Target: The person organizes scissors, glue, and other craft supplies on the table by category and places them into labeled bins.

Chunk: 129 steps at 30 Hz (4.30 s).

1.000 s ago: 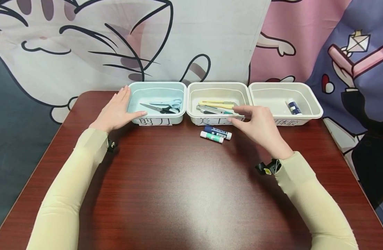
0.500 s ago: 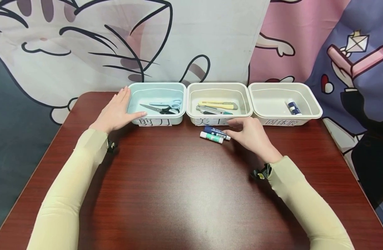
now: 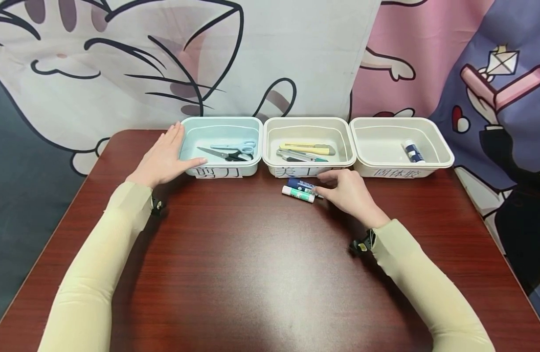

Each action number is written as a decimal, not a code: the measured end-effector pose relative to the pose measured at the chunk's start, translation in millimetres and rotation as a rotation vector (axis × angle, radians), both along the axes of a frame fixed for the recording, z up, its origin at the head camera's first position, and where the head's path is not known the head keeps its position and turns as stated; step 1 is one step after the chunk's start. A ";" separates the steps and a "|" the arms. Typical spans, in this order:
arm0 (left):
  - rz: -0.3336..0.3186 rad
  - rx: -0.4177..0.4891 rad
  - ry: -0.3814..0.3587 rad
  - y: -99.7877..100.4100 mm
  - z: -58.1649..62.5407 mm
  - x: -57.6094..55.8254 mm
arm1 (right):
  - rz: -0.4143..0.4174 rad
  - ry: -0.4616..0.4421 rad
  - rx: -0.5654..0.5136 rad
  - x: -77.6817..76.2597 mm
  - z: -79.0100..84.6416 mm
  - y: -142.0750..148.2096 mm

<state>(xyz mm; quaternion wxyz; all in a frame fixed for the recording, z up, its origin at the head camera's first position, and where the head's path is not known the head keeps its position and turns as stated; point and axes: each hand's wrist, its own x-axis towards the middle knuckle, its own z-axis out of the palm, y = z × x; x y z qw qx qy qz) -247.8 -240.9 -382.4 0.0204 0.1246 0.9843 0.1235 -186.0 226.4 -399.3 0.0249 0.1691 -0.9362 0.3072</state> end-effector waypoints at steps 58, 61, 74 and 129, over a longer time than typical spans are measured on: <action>-0.006 0.011 0.005 -1.5 -1.3 -3.2 | 0.033 0.031 0.055 -5.3 -10.9 -4.5; -0.003 0.011 0.003 -1.4 -1.5 -2.8 | 0.032 0.049 0.042 -4.3 -9.7 -3.4; 0.000 0.011 -0.003 -1.0 -0.9 -0.6 | 0.034 0.135 0.005 4.7 2.3 -0.2; -0.006 -0.002 0.004 -1.9 -2.7 -4.0 | -0.079 0.135 -0.152 11.9 45.3 16.4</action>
